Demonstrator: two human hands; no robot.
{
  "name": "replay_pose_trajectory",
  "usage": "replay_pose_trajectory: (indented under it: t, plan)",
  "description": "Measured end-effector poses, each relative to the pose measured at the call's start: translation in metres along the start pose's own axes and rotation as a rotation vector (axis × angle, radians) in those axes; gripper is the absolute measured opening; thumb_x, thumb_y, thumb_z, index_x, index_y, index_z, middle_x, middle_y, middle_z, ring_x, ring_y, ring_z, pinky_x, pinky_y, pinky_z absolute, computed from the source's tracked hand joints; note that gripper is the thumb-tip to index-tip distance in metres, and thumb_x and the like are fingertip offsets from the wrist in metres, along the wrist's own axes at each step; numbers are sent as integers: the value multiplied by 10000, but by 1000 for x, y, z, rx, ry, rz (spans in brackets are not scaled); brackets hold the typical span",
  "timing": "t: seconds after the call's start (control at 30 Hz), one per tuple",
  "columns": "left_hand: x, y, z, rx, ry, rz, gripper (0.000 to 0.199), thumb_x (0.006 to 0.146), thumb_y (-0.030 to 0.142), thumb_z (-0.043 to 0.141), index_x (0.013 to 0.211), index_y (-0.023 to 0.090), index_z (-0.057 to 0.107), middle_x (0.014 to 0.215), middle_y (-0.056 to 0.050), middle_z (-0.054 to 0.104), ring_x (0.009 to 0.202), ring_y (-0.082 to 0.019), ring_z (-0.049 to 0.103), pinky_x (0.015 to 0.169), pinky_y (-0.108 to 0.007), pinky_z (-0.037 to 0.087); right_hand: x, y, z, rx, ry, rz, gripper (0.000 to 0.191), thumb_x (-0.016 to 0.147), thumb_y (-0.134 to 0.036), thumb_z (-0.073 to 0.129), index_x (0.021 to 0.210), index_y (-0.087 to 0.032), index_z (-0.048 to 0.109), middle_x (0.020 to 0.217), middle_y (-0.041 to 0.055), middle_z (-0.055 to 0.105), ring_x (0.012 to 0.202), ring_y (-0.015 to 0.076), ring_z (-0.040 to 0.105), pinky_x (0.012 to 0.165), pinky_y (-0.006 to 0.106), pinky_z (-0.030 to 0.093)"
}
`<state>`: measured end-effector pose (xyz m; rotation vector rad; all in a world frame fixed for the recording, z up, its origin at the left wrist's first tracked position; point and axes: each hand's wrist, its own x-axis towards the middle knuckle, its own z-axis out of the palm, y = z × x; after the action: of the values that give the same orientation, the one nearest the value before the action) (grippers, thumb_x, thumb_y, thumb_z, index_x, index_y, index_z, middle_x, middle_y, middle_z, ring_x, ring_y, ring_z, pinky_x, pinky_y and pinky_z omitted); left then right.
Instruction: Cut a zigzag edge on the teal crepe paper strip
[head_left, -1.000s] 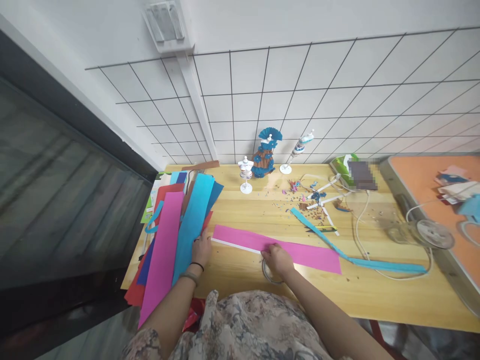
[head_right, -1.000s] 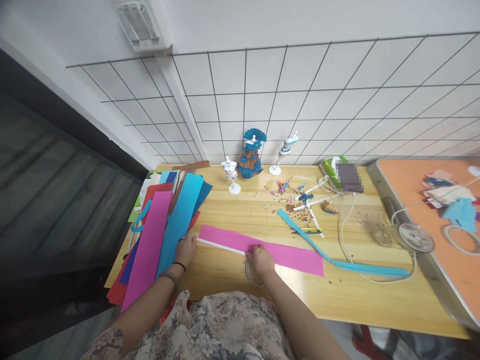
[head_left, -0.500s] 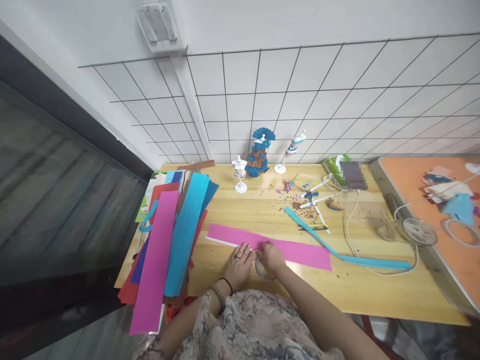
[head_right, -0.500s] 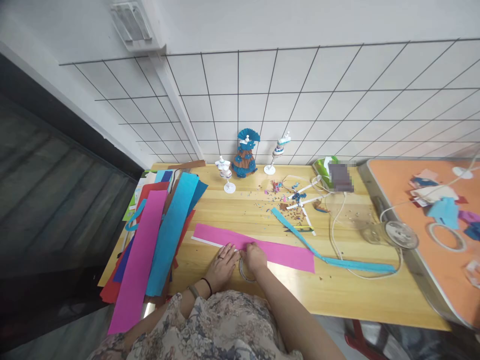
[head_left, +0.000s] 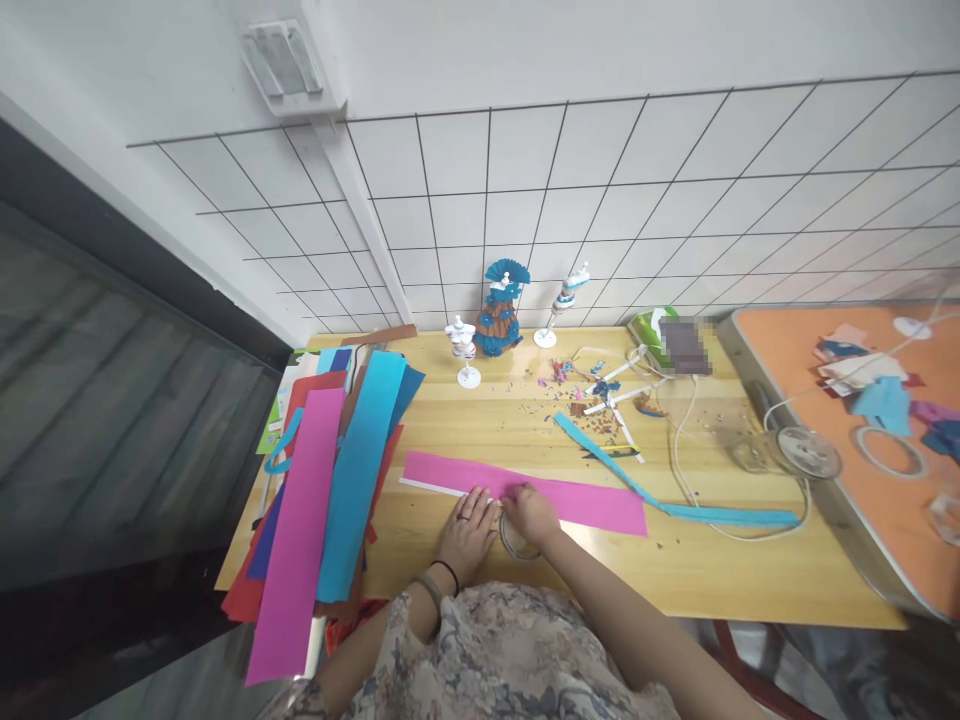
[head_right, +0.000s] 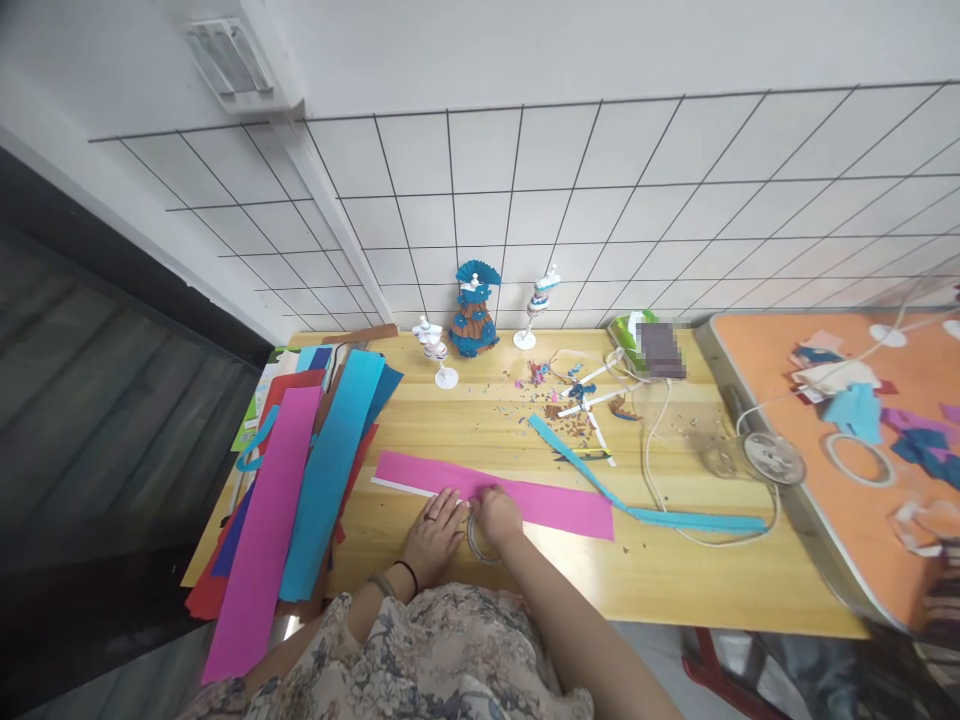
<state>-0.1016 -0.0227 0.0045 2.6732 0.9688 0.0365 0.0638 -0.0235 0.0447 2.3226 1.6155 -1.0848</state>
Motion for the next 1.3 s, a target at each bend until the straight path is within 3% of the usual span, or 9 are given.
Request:
replay_pose_trajectory:
  t: [0.23, 0.43, 0.8, 1.03, 1.3]
  plan:
    - [1, 1, 2, 33, 1, -5, 472, 849, 358, 392, 1285, 175, 389, 1401, -86, 323, 1316, -230, 211, 1064, -410, 220, -14, 15, -10, 67, -9, -20, 249, 878, -283, 501, 1095, -168, 543, 1097, 66, 574, 909, 186, 585, 769, 381, 491]
    - [1, 0, 5, 62, 2, 4, 484, 854, 366, 370, 1299, 176, 372, 1400, -72, 328, 1319, -231, 202, 1064, -408, 217, -29, 39, -19, 31, -15, 47, 226, 880, -295, 496, 1047, -159, 565, 1045, 59, 597, 870, 173, 595, 755, 369, 494]
    - [0, 1, 5, 114, 4, -1, 484, 853, 356, 358, 1303, 178, 367, 1406, -66, 317, 1318, -227, 203, 1065, -402, 201, -57, 74, -40, -75, 88, 136, 237, 886, -321, 478, 1028, -155, 570, 1009, 56, 609, 856, 170, 597, 762, 375, 485]
    - [1, 5, 6, 127, 9, -17, 499, 850, 327, 365, 1325, 177, 336, 1408, -76, 311, 1323, -234, 184, 1069, -419, 185, -63, 92, -40, -88, 87, 209, 243, 887, -335, 473, 1008, -152, 577, 979, 52, 618, 835, 165, 602, 751, 368, 489]
    - [1, 5, 2, 135, 16, 0, 475, 853, 321, 371, 1310, 193, 365, 1397, -68, 334, 1319, -226, 201, 1066, -409, 210, -65, 95, -37, -77, 84, 221, 240, 887, -328, 475, 1016, -151, 575, 986, 53, 618, 835, 165, 604, 748, 367, 491]
